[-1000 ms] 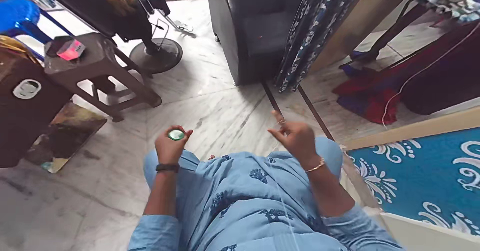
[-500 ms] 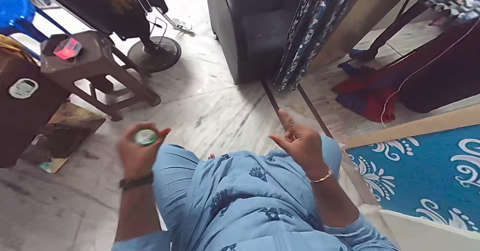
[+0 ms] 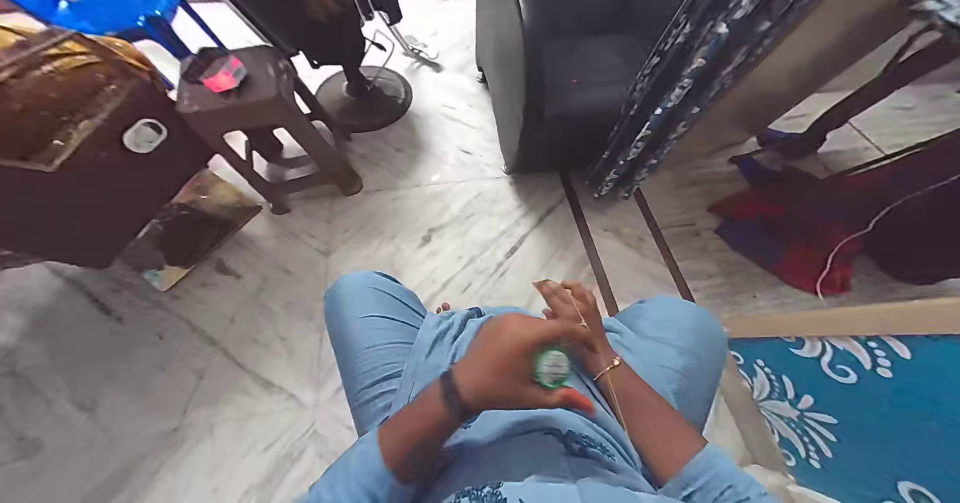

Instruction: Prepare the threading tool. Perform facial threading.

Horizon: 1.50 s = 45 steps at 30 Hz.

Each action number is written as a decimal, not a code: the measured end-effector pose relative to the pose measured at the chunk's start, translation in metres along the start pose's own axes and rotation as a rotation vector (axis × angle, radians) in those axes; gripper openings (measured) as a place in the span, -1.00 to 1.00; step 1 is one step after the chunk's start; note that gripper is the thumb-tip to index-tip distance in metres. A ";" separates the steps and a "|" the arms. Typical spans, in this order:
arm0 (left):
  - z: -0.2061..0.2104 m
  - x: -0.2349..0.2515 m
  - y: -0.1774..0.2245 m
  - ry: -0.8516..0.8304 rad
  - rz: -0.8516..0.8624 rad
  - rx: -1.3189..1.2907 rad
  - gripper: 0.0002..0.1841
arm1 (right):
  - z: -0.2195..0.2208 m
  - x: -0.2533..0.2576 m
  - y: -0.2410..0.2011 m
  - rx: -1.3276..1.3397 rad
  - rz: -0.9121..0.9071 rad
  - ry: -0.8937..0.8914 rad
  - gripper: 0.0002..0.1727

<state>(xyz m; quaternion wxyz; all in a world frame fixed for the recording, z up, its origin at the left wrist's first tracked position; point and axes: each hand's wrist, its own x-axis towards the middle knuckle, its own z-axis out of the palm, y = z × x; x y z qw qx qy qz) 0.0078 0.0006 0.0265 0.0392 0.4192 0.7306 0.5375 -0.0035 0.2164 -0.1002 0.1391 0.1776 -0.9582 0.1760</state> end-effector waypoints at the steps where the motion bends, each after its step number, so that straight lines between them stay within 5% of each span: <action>1: 0.012 0.008 0.004 0.035 0.053 0.061 -0.51 | 0.009 0.001 0.002 -0.009 -0.084 -0.074 -0.54; 3: 0.017 0.017 0.002 0.254 0.143 0.099 -0.70 | 0.011 0.009 0.009 0.050 -0.163 -0.143 -0.55; 6: -0.025 0.004 -0.003 0.652 0.133 0.046 -0.82 | -0.013 0.008 0.018 0.093 -0.149 0.081 -0.70; 8: -0.064 -0.025 -0.007 0.763 0.094 0.111 -0.89 | -0.050 0.006 0.016 0.026 -0.166 0.284 -0.72; 11: -0.099 -0.066 -0.006 0.668 0.182 0.091 -0.80 | -0.117 0.005 -0.007 -0.108 -0.108 0.480 -0.79; 14: -0.108 -0.081 -0.005 0.756 0.065 0.039 -0.81 | -0.148 0.006 -0.017 -0.127 0.021 0.554 -0.53; 21: -0.091 -0.066 -0.080 0.885 -0.446 0.625 -0.60 | -0.064 0.037 0.009 -0.144 0.096 0.259 -0.57; 24: -0.102 -0.067 -0.042 0.929 -0.189 0.304 -0.74 | -0.091 0.038 -0.001 -0.099 0.153 0.350 -0.48; 28: -0.126 -0.075 -0.004 0.730 0.022 0.000 -0.74 | -0.142 0.024 -0.009 0.011 0.210 0.394 -0.16; 30: -0.127 -0.071 -0.019 0.691 -0.109 0.164 -0.71 | -0.138 0.023 -0.003 0.008 0.238 0.366 -0.17; 35: -0.101 -0.041 -0.089 0.662 -0.744 0.428 -0.66 | -0.088 0.032 0.009 -0.052 0.311 0.175 -0.37; 39: -0.106 -0.062 -0.043 0.802 -0.390 0.128 -0.66 | -0.117 0.026 -0.002 -0.034 0.314 0.288 -0.25; 42: -0.131 -0.082 -0.009 0.644 -0.135 -0.141 -0.68 | -0.143 0.017 -0.008 0.062 0.306 0.323 -0.08; 45: -0.137 -0.081 -0.025 0.678 -0.342 0.096 -0.70 | -0.131 0.022 -0.008 0.100 0.312 0.218 -0.10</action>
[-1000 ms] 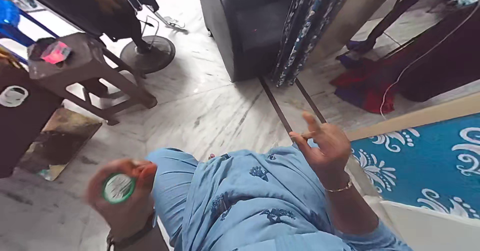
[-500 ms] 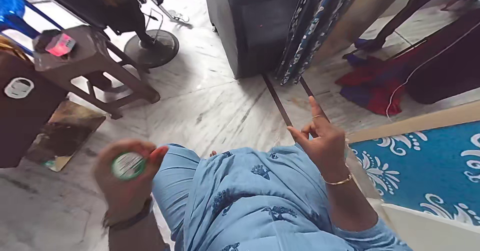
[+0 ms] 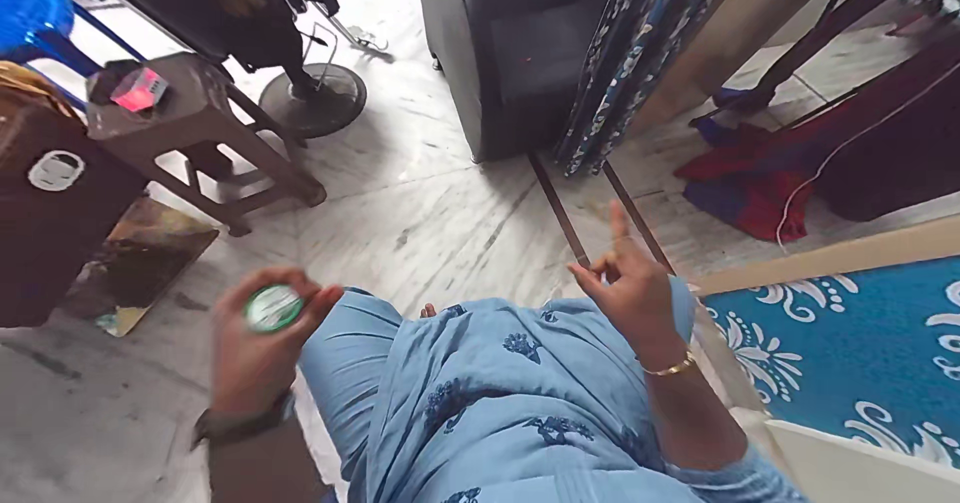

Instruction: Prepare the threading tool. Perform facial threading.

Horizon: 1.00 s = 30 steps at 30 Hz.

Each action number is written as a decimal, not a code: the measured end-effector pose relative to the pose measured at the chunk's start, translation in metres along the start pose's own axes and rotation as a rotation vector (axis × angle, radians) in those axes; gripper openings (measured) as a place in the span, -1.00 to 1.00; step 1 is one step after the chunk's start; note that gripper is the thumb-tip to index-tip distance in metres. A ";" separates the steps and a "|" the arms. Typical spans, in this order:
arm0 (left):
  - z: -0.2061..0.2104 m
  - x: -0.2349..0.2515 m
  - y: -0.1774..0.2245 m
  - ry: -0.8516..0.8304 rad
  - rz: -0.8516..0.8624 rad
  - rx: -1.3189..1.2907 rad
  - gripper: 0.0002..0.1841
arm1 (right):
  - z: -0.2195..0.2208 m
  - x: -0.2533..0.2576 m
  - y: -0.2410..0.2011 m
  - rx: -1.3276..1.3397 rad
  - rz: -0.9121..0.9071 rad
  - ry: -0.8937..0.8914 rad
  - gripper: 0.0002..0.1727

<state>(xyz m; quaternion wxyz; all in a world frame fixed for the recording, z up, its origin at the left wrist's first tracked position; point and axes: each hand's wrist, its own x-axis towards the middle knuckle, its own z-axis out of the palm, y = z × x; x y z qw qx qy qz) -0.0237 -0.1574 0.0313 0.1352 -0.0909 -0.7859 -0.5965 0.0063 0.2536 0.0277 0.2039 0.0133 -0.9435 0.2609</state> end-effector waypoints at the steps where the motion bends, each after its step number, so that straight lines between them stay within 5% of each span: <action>1: 0.008 0.004 -0.010 0.045 -0.086 0.211 -0.68 | 0.010 0.001 0.001 0.006 0.028 -0.078 -0.17; 3: 0.032 0.010 -0.018 0.065 -0.224 0.450 -0.65 | 0.030 0.000 0.002 0.014 0.087 -0.198 -0.26; 6: 0.051 0.005 -0.010 0.037 -0.094 0.363 -0.64 | 0.053 -0.003 0.005 0.058 0.130 -0.195 -0.32; 10: 0.084 -0.011 0.018 -0.385 0.162 -0.143 -0.61 | 0.081 -0.031 0.021 0.156 0.083 -0.276 -0.41; 15: 0.143 -0.028 0.043 -0.812 0.269 -0.459 -0.39 | 0.114 -0.044 0.032 0.077 -0.277 -0.327 -0.56; 18: 0.159 -0.036 0.046 -0.797 0.330 -0.512 -0.49 | 0.128 -0.037 0.036 0.001 -0.455 -0.221 -0.62; 23: 0.144 -0.034 0.055 -0.589 0.337 -0.678 -0.67 | 0.129 -0.038 0.038 0.016 -0.497 -0.057 -0.62; 30: 0.117 -0.033 0.071 -0.481 0.429 -0.673 -0.71 | 0.117 -0.040 0.037 0.312 -0.317 0.120 -0.66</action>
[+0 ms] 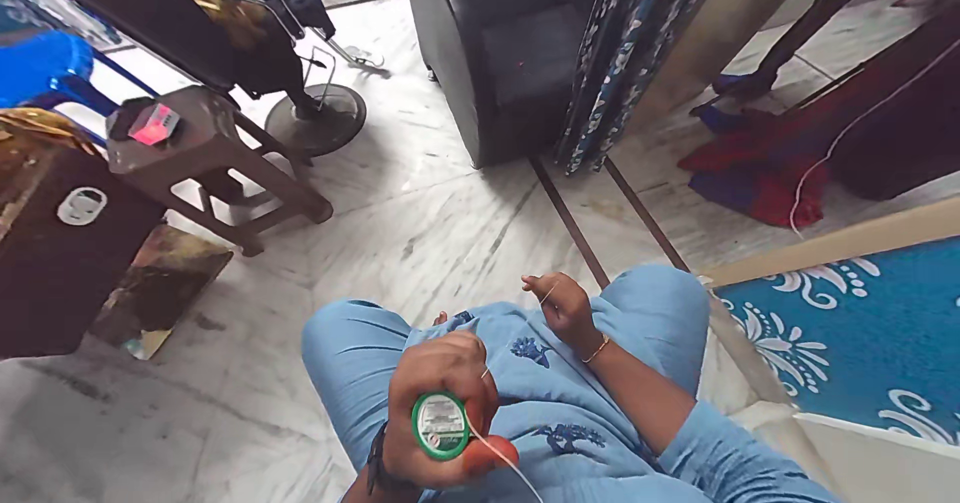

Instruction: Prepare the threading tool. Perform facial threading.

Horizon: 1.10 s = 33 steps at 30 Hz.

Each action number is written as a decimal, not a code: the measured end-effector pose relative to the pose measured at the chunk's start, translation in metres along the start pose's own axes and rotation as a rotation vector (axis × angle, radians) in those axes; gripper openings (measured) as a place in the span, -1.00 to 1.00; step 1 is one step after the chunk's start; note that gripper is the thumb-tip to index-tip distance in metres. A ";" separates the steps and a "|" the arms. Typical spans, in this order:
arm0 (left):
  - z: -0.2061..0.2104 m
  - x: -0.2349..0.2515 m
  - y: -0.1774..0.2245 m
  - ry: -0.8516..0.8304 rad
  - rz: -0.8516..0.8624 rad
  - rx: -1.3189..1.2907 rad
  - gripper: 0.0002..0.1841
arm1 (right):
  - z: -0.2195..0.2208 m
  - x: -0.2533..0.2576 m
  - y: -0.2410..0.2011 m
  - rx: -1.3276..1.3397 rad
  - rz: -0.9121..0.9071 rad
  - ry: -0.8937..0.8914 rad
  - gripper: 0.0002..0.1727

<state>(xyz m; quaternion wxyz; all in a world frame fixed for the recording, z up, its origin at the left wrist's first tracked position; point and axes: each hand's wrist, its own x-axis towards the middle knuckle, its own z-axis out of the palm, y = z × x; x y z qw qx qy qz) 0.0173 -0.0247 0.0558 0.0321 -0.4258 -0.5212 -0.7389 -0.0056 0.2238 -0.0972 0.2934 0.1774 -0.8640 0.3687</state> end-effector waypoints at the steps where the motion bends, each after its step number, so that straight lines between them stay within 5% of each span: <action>1: 0.000 0.000 0.002 0.000 0.011 0.006 -0.69 | -0.002 0.000 0.001 0.036 0.033 0.012 -0.65; 13: 0.000 0.004 0.007 -0.043 0.068 -0.030 -0.68 | -0.003 -0.003 0.008 0.310 0.144 0.060 -0.40; 24: 0.000 0.004 0.007 -0.036 0.034 0.007 -0.66 | 0.001 -0.003 0.011 0.187 0.150 0.008 -0.51; 33: 0.007 0.014 0.012 0.026 0.041 -0.054 -0.70 | 0.002 -0.004 0.004 -0.036 -0.120 -0.049 -0.65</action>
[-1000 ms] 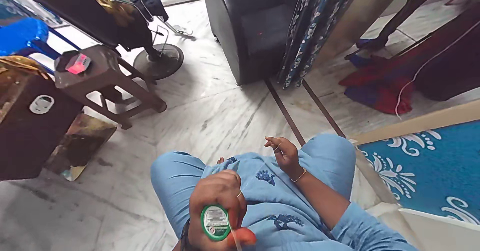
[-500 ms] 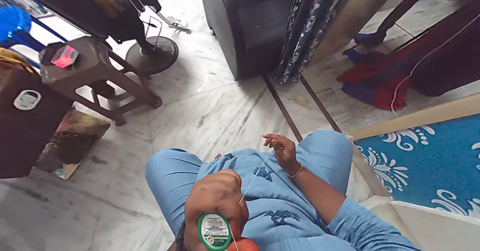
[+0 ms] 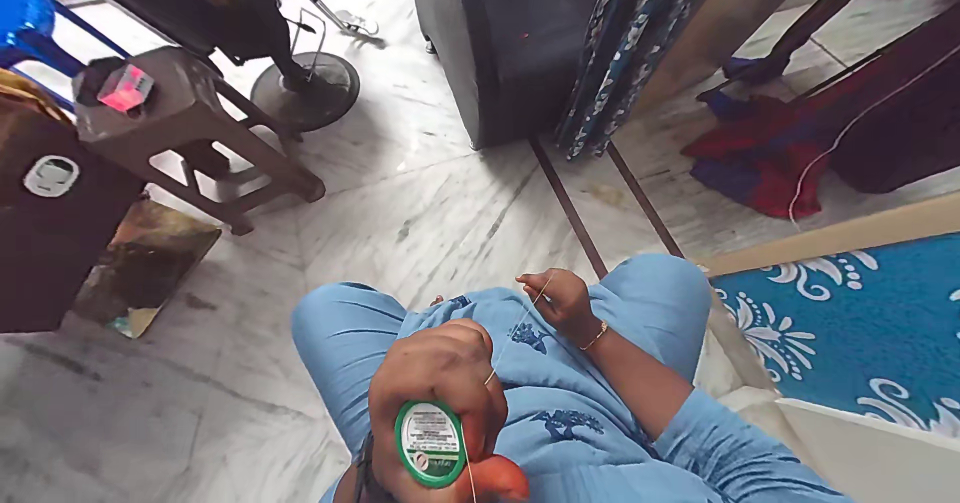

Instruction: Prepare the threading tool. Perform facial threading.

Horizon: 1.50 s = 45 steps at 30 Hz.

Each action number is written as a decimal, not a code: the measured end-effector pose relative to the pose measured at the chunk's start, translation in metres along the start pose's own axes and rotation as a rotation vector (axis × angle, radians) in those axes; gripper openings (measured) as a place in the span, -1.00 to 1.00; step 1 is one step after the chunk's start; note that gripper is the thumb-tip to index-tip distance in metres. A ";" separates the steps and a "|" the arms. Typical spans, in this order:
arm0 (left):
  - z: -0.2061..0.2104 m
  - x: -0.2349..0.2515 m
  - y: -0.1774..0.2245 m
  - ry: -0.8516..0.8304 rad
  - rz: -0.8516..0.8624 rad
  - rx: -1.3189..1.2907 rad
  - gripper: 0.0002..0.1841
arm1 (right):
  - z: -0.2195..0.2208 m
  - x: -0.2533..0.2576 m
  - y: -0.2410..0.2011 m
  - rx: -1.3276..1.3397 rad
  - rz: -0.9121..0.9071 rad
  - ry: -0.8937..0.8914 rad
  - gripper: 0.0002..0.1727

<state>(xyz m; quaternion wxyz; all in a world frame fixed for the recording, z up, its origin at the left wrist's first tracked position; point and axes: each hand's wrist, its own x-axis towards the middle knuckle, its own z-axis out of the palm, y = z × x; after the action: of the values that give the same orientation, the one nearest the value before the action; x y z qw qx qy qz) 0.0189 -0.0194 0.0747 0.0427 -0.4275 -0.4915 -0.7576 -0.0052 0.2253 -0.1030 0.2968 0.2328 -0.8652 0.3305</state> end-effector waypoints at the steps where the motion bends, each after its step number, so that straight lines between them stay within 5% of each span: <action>1: 0.000 0.001 0.001 0.000 0.002 -0.005 -0.70 | 0.001 -0.001 -0.001 -0.012 -0.023 -0.009 -0.65; 18: -0.007 0.004 0.011 -0.076 0.138 0.108 -0.65 | -0.011 0.005 -0.012 -0.197 -0.170 0.052 -0.73; 30: -0.024 -0.003 0.021 -0.012 0.122 0.297 -0.74 | -0.055 0.020 -0.011 -0.438 0.019 0.352 -0.77; 45: -0.008 0.007 0.019 -0.049 0.185 0.258 -0.64 | -0.050 0.018 -0.011 -0.364 -0.041 0.271 -0.69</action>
<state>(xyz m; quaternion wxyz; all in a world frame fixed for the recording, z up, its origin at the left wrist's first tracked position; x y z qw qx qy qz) 0.0191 -0.0330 0.0914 0.1549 -0.4803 -0.5441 -0.6703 0.0068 0.2493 -0.0561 0.4539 0.1466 -0.8579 0.1912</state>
